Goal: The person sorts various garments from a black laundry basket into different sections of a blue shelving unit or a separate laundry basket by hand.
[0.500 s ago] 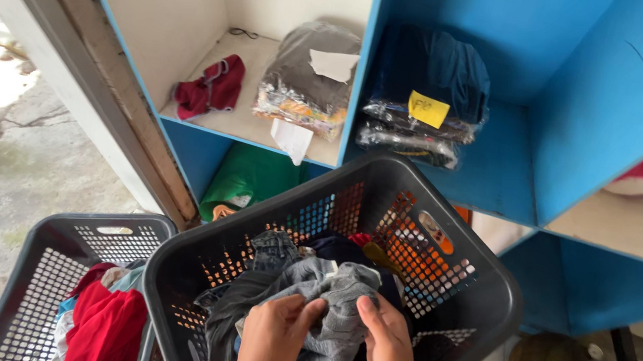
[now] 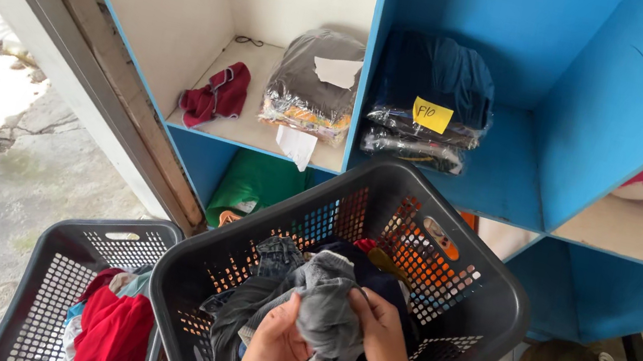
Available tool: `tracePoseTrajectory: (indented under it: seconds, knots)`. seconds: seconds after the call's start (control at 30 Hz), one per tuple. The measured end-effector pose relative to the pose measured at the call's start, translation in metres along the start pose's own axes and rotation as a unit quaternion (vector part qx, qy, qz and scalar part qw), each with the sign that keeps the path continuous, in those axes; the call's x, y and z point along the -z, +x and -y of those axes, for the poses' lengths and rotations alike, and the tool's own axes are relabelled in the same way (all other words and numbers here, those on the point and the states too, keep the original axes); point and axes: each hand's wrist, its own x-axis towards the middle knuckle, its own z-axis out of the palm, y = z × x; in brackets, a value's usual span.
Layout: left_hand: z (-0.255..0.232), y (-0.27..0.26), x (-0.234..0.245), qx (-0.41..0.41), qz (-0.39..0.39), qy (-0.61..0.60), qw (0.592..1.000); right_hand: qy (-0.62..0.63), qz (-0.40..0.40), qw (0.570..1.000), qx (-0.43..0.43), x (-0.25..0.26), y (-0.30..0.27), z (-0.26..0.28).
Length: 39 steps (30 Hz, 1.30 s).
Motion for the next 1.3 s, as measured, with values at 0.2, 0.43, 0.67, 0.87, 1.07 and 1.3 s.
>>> tracePoseTrajectory:
  seconds: [0.2,0.43,0.67,0.87,1.07,1.3]
  knots:
    - [0.002,0.003,0.003,-0.045,-0.035,0.197,0.979,-0.323,-0.208,0.822,0.42,-0.026,-0.046,0.043]
    - [0.005,0.003,-0.011,-0.139,-0.001,0.175,0.975,-0.366,-0.143,0.859,0.329,-0.031,-0.059,0.036]
    - [-0.002,-0.002,-0.005,-0.082,0.022,0.31,0.947,-0.361,-0.082,0.886,0.279,-0.016,-0.049,0.045]
    - [-0.003,0.003,-0.012,-0.313,0.064,0.575,0.753,-0.385,-0.092,0.849,0.349,-0.017,-0.05,0.043]
    - [-0.006,0.006,-0.03,-0.197,-0.052,0.681,0.703,-0.163,-0.086,0.962,0.202,0.018,-0.043,0.016]
    - [-0.031,0.016,-0.029,-0.238,-0.119,0.709,0.652,0.315,-0.034,0.926,0.207,0.064,-0.063,0.047]
